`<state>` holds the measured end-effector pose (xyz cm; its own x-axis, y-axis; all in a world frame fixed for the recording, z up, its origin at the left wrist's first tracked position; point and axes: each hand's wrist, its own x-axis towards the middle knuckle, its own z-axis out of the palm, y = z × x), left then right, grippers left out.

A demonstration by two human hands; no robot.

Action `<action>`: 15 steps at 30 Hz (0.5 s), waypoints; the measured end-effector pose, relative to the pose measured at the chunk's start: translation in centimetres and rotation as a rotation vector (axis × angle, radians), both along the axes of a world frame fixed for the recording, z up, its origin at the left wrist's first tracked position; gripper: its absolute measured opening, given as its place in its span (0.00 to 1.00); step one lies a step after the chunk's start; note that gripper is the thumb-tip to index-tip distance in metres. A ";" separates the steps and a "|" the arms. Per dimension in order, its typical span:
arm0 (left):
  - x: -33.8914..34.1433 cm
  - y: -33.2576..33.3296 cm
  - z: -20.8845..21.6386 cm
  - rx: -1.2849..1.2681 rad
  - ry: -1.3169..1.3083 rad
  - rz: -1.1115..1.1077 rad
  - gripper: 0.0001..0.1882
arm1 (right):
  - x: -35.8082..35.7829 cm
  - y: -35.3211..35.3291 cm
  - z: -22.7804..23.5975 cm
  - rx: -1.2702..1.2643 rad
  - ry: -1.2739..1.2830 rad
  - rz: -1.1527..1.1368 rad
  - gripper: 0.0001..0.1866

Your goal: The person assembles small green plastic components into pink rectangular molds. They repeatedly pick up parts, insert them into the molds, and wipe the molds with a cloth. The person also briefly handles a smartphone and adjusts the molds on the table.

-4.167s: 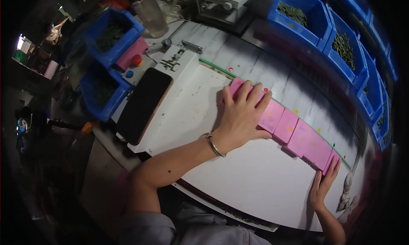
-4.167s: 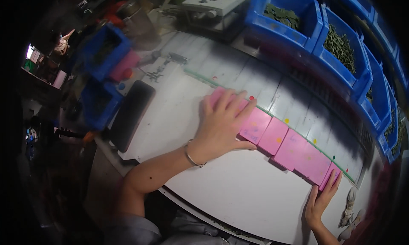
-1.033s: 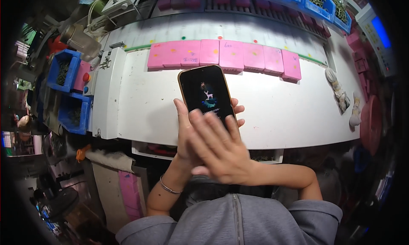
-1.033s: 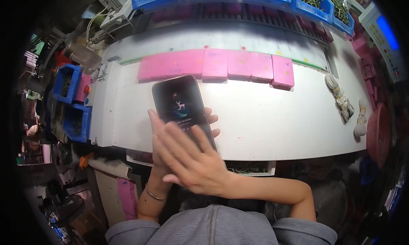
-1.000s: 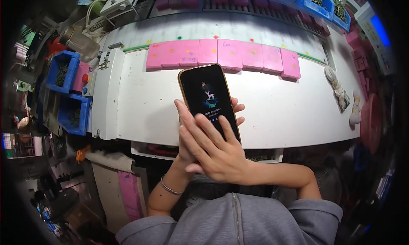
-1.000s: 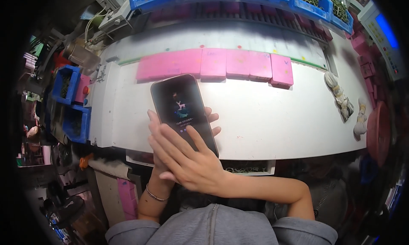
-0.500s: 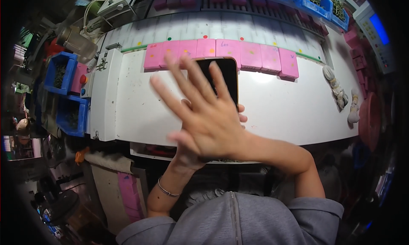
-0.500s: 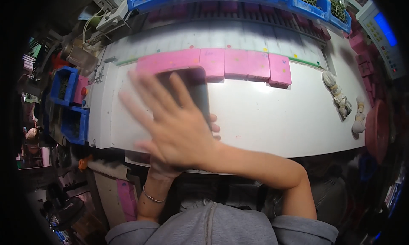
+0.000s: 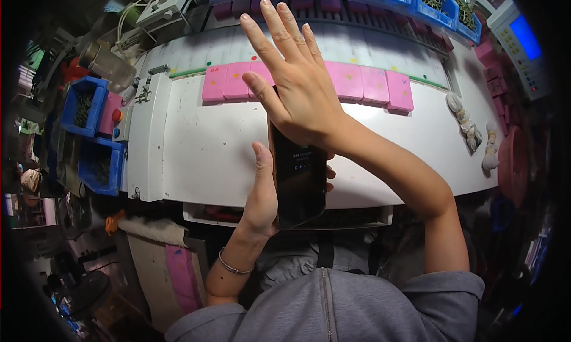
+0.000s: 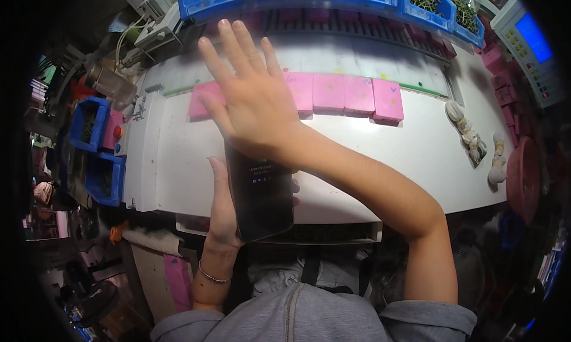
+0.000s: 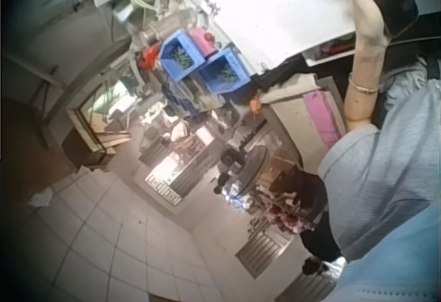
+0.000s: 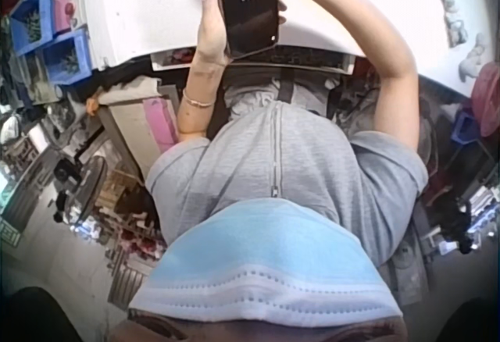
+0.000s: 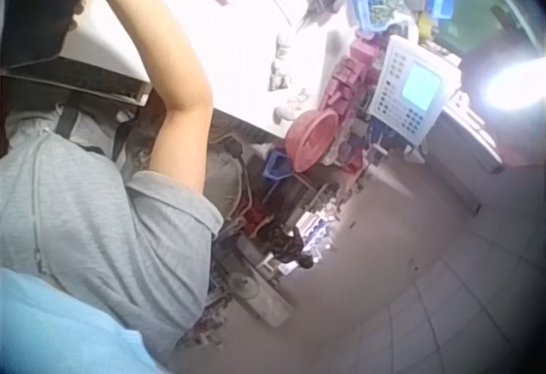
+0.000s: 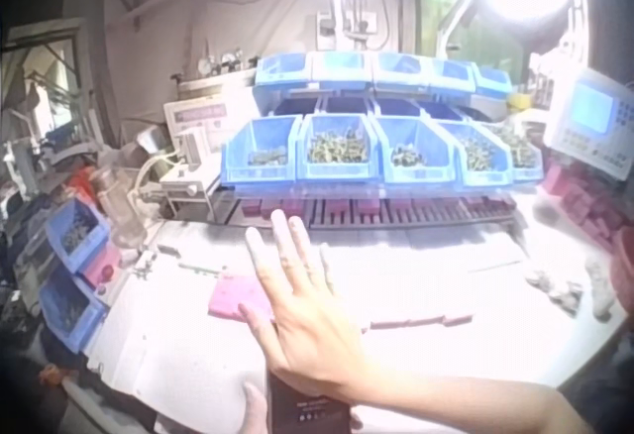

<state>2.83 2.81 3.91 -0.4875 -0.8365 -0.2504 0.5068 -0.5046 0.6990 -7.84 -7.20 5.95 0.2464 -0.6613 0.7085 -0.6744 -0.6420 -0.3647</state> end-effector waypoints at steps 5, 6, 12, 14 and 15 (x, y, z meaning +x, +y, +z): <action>0.6 0.2 -0.3 -0.019 0.014 -0.047 0.42 | -0.4 -0.9 -0.3 0.026 -0.034 -0.030 0.29; 1.1 0.5 -0.5 -0.009 0.024 -0.076 0.40 | -0.8 -1.1 -0.2 0.003 -0.019 -0.068 0.27; 6.6 4.3 0.4 -0.031 -0.070 0.025 0.37 | -4.5 -0.6 -3.3 0.033 0.007 -0.129 0.25; 9.7 5.0 0.9 -0.122 -0.183 -0.194 0.44 | -6.5 0.5 -4.5 0.075 0.009 -0.112 0.25; 9.7 6.0 2.2 -0.052 -0.294 -0.176 0.46 | -7.3 1.0 -5.3 0.101 0.012 -0.099 0.25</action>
